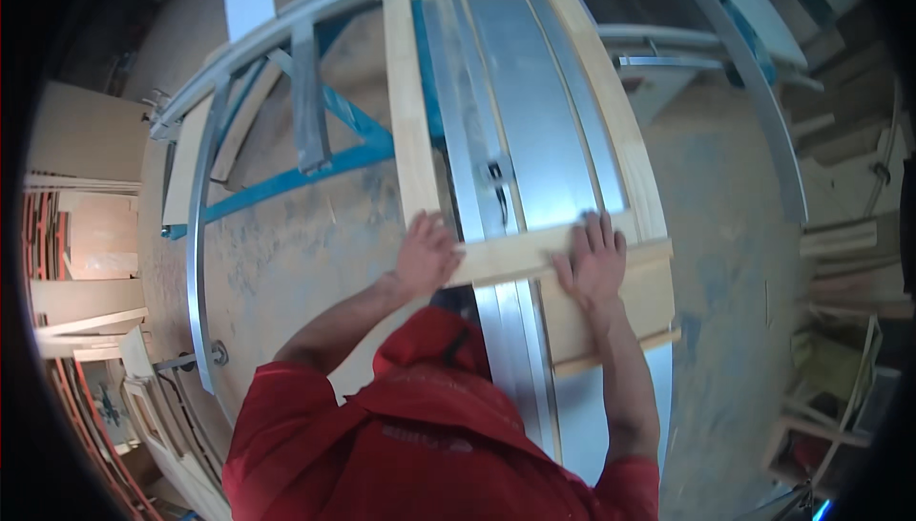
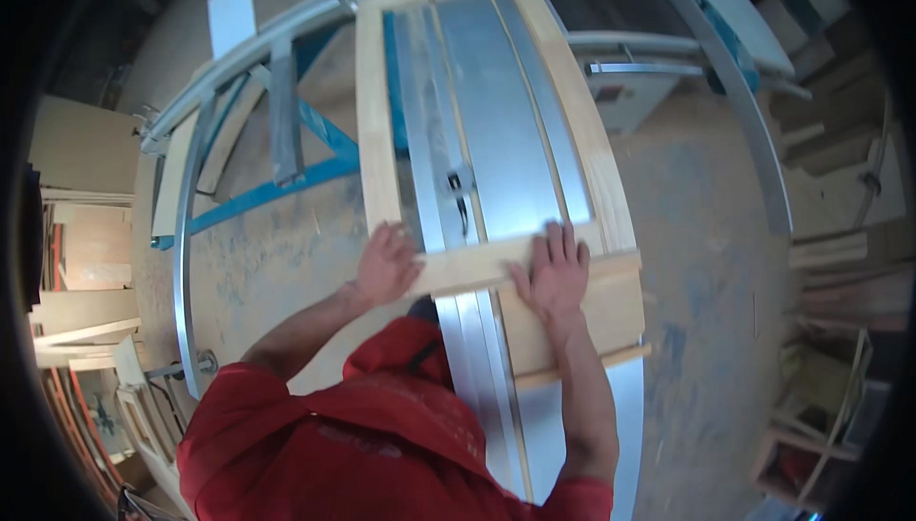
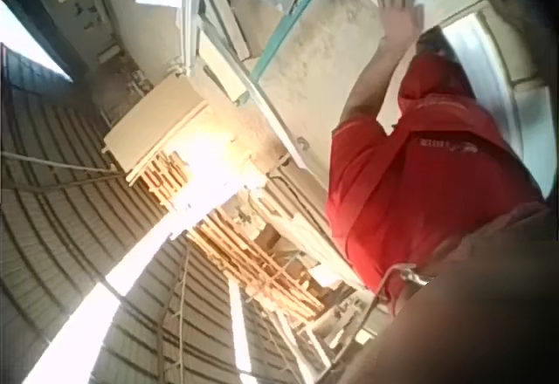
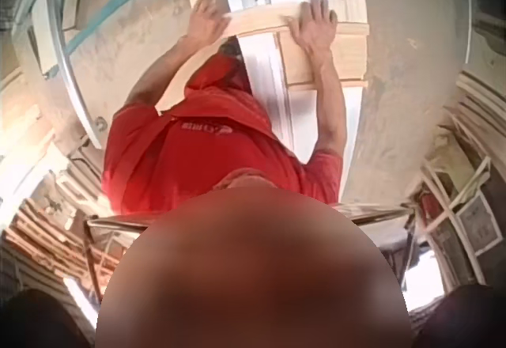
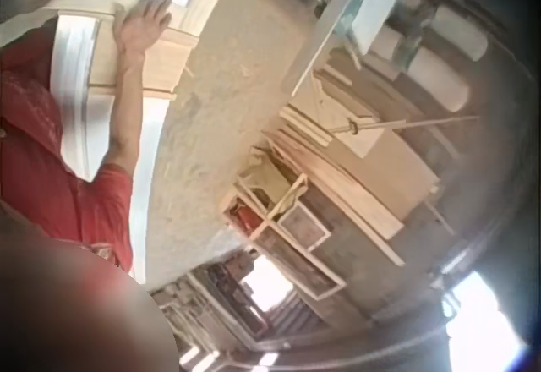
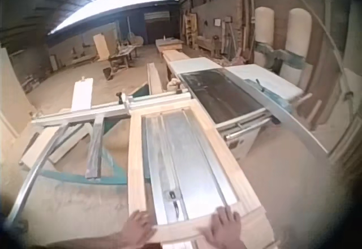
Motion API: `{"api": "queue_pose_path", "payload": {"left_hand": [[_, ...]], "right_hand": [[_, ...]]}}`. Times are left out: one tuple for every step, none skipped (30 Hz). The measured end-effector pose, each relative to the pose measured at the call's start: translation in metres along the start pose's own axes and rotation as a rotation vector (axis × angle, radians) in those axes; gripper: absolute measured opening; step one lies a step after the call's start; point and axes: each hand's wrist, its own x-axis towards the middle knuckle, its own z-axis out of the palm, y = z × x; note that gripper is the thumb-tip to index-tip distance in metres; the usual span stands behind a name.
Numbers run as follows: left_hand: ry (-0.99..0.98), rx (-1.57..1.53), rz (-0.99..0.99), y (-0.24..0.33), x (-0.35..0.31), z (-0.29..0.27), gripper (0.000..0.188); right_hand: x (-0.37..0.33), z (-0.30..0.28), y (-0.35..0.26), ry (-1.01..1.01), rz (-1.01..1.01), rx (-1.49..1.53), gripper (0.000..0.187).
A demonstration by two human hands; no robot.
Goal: The recorder measures wooden frames using a measuring tape and positions them on a sliding table saw.
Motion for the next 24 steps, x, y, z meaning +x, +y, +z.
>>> {"api": "queue_pose_path", "payload": {"left_hand": [[0.103,-0.118,-0.099,0.014,0.000,0.000,0.017],[0.215,-0.214,-0.208,0.021,-0.001,0.002,0.016],[0.192,-0.235,-0.213,0.031,-0.012,0.011,0.016],[0.043,-0.475,-0.360,0.047,-0.032,0.018,0.016],[-0.102,-0.704,-0.509,0.061,-0.050,0.026,0.016],[-0.249,-0.932,-0.657,0.070,-0.060,0.030,0.016],[-0.255,-0.942,-0.665,0.070,-0.059,0.042,0.016],[-0.118,-1.198,-0.994,0.071,-0.055,0.052,0.018],[0.047,-1.439,-1.322,0.071,-0.048,0.063,0.020],[0.232,-1.664,-1.649,0.076,-0.044,0.069,0.022],[0.259,-1.666,-1.621,0.065,-0.033,0.082,0.022],[0.297,-1.797,-1.521,0.052,-0.018,0.092,0.027],[0.329,-1.923,-1.416,0.039,-0.005,0.102,0.032],[0.356,-1.863,-1.513,0.040,-0.006,0.111,0.036],[0.382,-1.802,-1.611,0.056,-0.013,0.109,0.041],[0.432,-1.839,-1.658,0.080,-0.023,0.101,0.044],[0.471,-1.887,-1.670,0.094,-0.019,0.088,0.047],[0.370,-2.015,-1.750,0.089,-0.017,0.079,0.048],[0.347,-2.004,-1.759,0.086,-0.011,0.076,0.047],[0.329,-1.981,-1.796,0.090,-0.014,0.072,0.047],[0.335,-1.988,-1.748,0.090,-0.017,0.068,0.047],[0.367,-1.946,-1.753,0.090,-0.013,0.068,0.045],[0.396,-1.895,-1.786,0.096,-0.017,0.064,0.044],[0.383,-1.896,-1.765,0.101,-0.017,0.062,0.044]], "right_hand": [[-0.001,0.009,0.006,0.020,0.002,0.014,0.058],[0.000,0.020,0.012,0.038,0.004,0.010,0.058],[0.001,0.029,0.018,0.063,0.000,0.002,0.059],[-0.002,0.035,0.024,0.038,0.014,0.001,0.059],[-0.002,0.041,0.030,0.037,0.013,-0.001,0.059],[-0.002,0.044,0.033,0.036,0.010,-0.004,0.060],[-0.001,0.047,0.034,0.038,0.005,-0.008,0.061],[-0.001,0.049,0.031,0.025,0.000,-0.001,0.061],[0.003,0.049,0.028,0.015,-0.005,0.000,0.062],[0.004,0.045,0.025,0.004,-0.006,-0.001,0.062],[0.022,0.049,0.027,0.029,-0.019,-0.010,0.063],[0.039,0.049,0.025,0.064,-0.037,-0.013,0.063],[0.046,0.046,0.022,0.017,-0.031,0.027,0.065],[0.049,0.039,0.018,-0.029,-0.028,0.068,0.067],[0.033,0.033,0.016,-0.043,-0.021,0.066,0.067],[0.011,0.026,0.013,-0.052,-0.015,0.063,0.068],[0.004,0.014,0.013,-0.060,-0.010,0.043,0.069],[0.001,0.003,0.013,-0.067,-0.003,0.022,0.069],[0.001,-0.003,0.012,-0.067,0.000,0.030,0.070],[-0.002,-0.007,0.006,-0.088,0.002,0.051,0.071],[0.000,-0.008,0.003,-0.049,-0.002,0.040,0.071],[0.004,-0.008,0.005,-0.064,-0.021,0.035,0.073],[0.000,-0.011,0.003,-0.100,-0.037,0.041,0.074],[-0.001,-0.013,0.004,-0.083,-0.026,0.034,0.074]]}}
